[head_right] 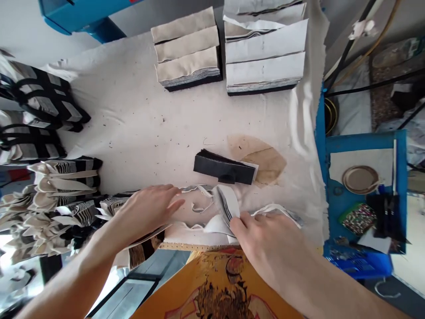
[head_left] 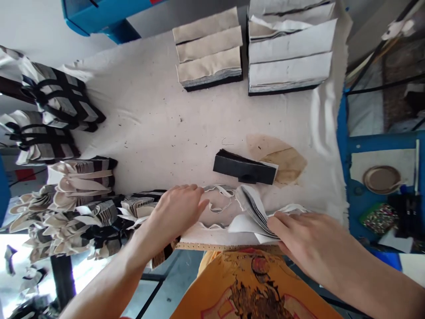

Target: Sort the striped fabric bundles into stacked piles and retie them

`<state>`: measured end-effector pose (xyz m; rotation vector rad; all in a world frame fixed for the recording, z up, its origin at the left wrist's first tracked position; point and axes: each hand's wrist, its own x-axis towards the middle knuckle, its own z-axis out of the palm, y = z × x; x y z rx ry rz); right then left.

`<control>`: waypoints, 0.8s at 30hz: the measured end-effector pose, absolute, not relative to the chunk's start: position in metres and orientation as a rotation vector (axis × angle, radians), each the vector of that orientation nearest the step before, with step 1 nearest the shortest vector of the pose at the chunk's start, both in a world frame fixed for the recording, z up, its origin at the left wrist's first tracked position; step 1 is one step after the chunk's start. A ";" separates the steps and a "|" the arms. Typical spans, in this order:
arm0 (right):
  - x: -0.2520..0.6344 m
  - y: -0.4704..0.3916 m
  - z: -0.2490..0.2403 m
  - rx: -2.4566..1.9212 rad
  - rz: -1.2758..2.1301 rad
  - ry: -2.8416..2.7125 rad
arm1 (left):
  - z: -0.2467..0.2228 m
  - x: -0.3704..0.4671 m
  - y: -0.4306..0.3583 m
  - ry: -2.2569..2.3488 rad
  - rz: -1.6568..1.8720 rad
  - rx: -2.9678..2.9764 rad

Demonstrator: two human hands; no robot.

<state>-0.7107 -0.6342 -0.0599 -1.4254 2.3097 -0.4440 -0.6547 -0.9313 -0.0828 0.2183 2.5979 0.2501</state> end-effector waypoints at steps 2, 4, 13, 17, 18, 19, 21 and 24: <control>-0.712 -0.632 -0.057 -1.438 -0.452 2.303 | -0.088 -0.660 -0.935 2.692 0.364 0.148; -0.709 -0.631 -0.056 -1.434 -0.464 2.298 | -0.101 -0.670 -0.916 2.797 0.558 0.148; -0.696 -0.619 -0.055 -1.406 -0.447 2.218 | -0.132 -0.661 -0.883 2.651 0.518 0.120; -0.702 -0.615 -0.052 -1.429 -0.411 2.177 | -0.086 -0.619 -0.941 2.400 0.189 0.108; -0.704 -0.616 -0.051 -1.438 -0.399 2.168 | -0.074 -0.617 -0.944 2.426 0.170 0.110; -0.706 -0.617 -0.050 -1.443 -0.379 2.165 | -0.064 -0.619 -0.942 2.477 0.240 0.131; -0.710 -0.621 -0.046 -1.461 -0.318 2.187 | -0.048 -0.634 -0.920 2.541 0.602 0.263; -0.716 -0.624 -0.041 -1.516 -0.221 2.257 | -0.043 -0.664 -0.869 2.430 1.088 0.635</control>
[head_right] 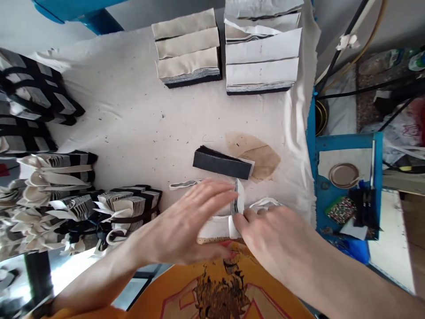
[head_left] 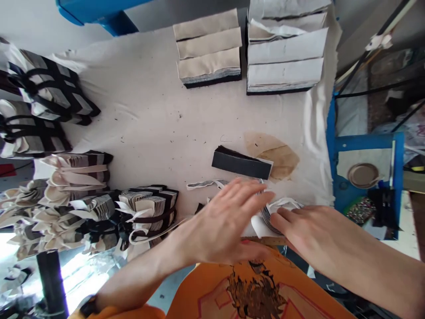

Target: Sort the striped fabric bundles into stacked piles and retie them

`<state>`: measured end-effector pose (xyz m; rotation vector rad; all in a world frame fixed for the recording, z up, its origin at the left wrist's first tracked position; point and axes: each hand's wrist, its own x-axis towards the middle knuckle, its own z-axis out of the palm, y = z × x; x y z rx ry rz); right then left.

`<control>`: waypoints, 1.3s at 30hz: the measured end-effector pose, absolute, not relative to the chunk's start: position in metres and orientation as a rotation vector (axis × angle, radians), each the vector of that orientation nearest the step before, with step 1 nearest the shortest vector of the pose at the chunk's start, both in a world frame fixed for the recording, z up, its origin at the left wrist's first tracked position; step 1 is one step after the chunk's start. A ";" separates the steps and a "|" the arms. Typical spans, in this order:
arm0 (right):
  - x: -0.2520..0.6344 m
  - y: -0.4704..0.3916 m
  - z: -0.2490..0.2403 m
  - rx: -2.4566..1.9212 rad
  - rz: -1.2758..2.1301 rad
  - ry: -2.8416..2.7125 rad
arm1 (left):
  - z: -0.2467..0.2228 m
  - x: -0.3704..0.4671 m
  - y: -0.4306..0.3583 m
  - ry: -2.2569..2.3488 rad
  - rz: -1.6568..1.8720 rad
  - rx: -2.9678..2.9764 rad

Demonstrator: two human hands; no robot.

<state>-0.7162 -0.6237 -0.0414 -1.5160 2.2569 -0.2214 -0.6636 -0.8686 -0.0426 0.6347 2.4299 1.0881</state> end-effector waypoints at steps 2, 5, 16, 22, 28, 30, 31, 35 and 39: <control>-0.721 -0.623 -0.037 -1.549 -0.179 2.294 | -0.048 -0.676 -0.841 2.360 1.220 0.763; -0.728 -0.624 -0.028 -1.563 -0.102 2.337 | -0.064 -0.677 -0.822 2.374 1.285 0.711; -0.727 -0.631 -0.057 -1.648 -0.265 2.443 | -0.118 -0.651 -0.883 2.793 0.766 0.782; -0.704 -0.624 -0.154 -1.575 -0.355 2.552 | -0.168 -0.642 -0.901 2.809 0.513 0.828; -0.696 -0.621 -0.179 -1.470 -0.289 2.572 | -0.187 -0.639 -0.901 2.748 0.464 0.782; -0.695 -0.618 -0.180 -1.435 -0.313 2.580 | -0.187 -0.638 -0.904 2.749 0.506 0.774; -0.694 -0.616 -0.179 -1.405 -0.336 2.584 | -0.185 -0.638 -0.907 2.748 0.531 0.768; -0.688 -0.614 -0.167 -1.140 -0.509 2.524 | -0.165 -0.638 -0.920 2.723 0.761 0.634; -0.698 -0.621 -0.139 -0.742 -0.768 2.286 | -0.128 -0.653 -0.939 2.482 1.057 0.253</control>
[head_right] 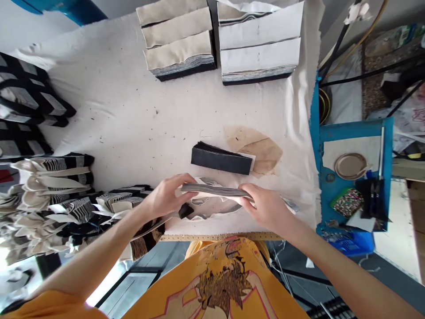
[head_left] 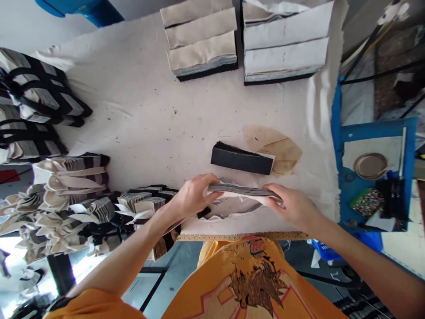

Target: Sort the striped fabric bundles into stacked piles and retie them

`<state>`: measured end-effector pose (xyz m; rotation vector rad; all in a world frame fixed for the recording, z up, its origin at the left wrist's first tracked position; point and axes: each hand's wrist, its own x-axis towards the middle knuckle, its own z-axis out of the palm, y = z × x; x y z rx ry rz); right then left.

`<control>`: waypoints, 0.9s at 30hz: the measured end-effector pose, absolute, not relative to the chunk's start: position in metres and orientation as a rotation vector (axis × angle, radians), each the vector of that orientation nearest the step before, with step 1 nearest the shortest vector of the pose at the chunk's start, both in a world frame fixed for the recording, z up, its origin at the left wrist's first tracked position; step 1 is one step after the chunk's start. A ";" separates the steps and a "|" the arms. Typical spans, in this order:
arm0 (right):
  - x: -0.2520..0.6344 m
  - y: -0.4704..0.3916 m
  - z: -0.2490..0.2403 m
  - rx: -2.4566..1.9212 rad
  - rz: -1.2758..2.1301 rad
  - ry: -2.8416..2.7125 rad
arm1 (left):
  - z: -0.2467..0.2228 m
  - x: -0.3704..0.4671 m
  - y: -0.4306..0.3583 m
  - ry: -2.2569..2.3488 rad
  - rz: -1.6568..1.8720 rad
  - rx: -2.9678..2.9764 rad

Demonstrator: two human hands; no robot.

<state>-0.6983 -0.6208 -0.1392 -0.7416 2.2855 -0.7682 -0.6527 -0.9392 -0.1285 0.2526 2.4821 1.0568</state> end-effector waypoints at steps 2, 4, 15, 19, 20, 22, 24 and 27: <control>-0.713 -0.628 -0.129 -0.584 -0.883 2.208 | -0.117 -0.667 -0.948 2.410 1.111 0.081; -0.729 -0.637 -0.127 -0.485 -0.983 2.192 | -0.116 -0.683 -0.954 2.421 1.108 -0.025; -0.753 -0.649 -0.164 -0.413 -1.041 2.212 | -0.166 -0.710 -0.950 2.472 1.048 -0.060; -0.750 -0.651 -0.170 -0.482 -0.928 2.335 | -0.172 -0.715 -0.950 2.491 1.053 0.025; -0.749 -0.652 -0.170 -0.517 -0.878 2.384 | -0.174 -0.716 -0.950 2.498 1.040 0.048; -0.746 -0.655 -0.171 -0.580 -0.730 2.499 | -0.176 -0.717 -0.953 2.512 0.997 0.096; -0.744 -0.657 -0.169 -0.628 -0.557 2.619 | -0.176 -0.717 -0.954 2.564 0.917 0.158; -0.743 -0.658 -0.165 -0.766 -0.399 2.759 | -0.169 -0.718 -0.952 2.715 0.668 0.340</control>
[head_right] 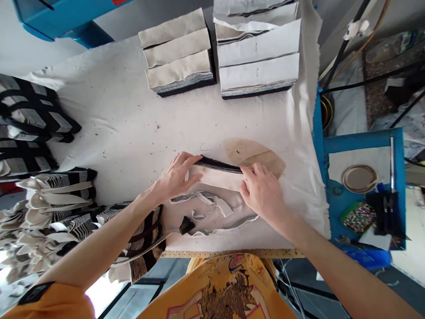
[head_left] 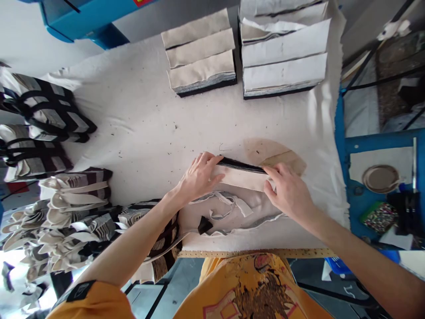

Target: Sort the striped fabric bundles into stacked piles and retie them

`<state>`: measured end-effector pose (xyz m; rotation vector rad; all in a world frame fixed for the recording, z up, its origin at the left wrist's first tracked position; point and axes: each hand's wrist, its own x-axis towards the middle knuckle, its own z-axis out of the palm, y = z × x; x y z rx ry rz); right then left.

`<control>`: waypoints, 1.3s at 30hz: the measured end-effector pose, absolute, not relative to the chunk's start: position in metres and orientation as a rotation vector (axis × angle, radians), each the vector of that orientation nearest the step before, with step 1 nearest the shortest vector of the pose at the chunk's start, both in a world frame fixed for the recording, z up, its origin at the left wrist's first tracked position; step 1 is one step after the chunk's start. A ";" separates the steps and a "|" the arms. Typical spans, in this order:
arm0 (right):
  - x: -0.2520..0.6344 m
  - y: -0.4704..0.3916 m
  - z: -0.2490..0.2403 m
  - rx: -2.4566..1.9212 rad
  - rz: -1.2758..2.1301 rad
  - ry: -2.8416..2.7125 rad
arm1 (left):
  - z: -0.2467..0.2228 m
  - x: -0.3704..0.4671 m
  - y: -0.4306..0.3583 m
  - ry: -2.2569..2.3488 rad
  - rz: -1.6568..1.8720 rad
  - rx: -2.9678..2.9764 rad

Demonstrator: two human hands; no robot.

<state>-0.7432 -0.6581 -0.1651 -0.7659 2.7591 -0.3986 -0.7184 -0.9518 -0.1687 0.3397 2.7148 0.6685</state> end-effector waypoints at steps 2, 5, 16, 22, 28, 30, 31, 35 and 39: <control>-0.745 -0.658 -0.164 -0.903 -0.365 2.803 | -0.161 -0.721 -0.946 2.762 0.464 0.516; -0.747 -0.660 -0.167 -1.051 -0.274 2.765 | -0.154 -0.729 -0.933 2.698 0.210 0.741; -0.753 -0.671 -0.178 -1.042 -0.136 2.643 | -0.165 -0.749 -0.928 2.583 0.037 0.858; -0.758 -0.668 -0.176 -0.959 -0.266 2.633 | -0.144 -0.764 -0.924 2.450 0.318 0.648; -0.780 -0.672 -0.183 -0.812 -0.368 2.488 | -0.148 -0.791 -0.926 2.331 0.337 0.656; -0.784 -0.677 -0.183 -0.837 -0.343 2.472 | -0.154 -0.794 -0.925 2.321 0.335 0.673; -0.784 -0.679 -0.182 -0.863 -0.334 2.464 | -0.155 -0.792 -0.924 2.317 0.324 0.683; -0.776 -0.680 -0.172 -1.035 -0.346 2.536 | -0.151 -0.773 -0.925 2.390 0.255 0.786; -0.766 -0.675 -0.164 -1.303 -0.355 2.668 | -0.149 -0.747 -0.933 2.635 0.230 0.895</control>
